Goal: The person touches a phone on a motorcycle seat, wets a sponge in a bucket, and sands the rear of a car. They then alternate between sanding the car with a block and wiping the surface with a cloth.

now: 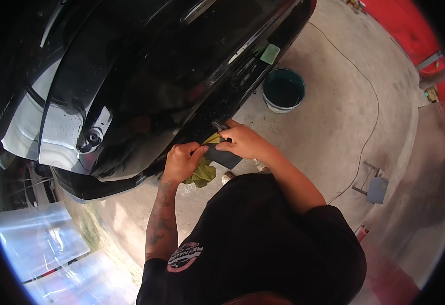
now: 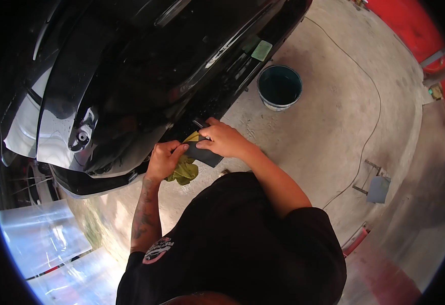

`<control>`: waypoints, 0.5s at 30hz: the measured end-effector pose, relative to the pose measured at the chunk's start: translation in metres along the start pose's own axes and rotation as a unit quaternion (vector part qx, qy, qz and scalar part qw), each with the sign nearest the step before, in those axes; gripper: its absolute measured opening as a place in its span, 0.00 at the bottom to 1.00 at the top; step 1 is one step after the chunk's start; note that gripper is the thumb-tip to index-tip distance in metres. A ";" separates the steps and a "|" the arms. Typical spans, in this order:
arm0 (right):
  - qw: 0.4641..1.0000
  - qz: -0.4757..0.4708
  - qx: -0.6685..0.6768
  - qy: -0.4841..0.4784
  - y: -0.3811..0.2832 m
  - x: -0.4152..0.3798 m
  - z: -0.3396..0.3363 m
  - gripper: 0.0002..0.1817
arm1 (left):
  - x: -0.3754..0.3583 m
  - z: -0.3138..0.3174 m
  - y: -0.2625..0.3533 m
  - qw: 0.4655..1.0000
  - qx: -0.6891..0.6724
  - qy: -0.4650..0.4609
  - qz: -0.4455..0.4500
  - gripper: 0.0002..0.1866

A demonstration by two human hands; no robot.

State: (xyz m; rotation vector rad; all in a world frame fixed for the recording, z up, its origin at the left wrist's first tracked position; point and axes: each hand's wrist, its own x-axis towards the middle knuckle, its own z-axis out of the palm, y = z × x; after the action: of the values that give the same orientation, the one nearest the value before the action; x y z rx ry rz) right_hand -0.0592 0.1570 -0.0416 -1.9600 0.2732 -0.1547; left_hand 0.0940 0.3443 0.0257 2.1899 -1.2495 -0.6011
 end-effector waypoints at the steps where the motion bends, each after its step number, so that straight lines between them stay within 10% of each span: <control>1: 1.000 -0.001 -0.005 0.005 0.000 -0.001 0.001 0.20 | 0.001 0.001 -0.001 1.000 0.016 0.005 0.009 0.14; 15: 0.979 -0.055 0.079 0.180 -0.013 0.009 0.011 0.17 | 0.001 0.013 -0.008 0.982 -0.147 -0.103 -0.061 0.21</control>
State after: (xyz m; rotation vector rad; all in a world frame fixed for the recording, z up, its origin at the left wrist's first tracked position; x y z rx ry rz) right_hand -0.0464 0.1688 -0.0344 -1.7803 0.3762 -0.5897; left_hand 0.0913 0.3433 0.0102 2.0037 -1.0532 -1.0170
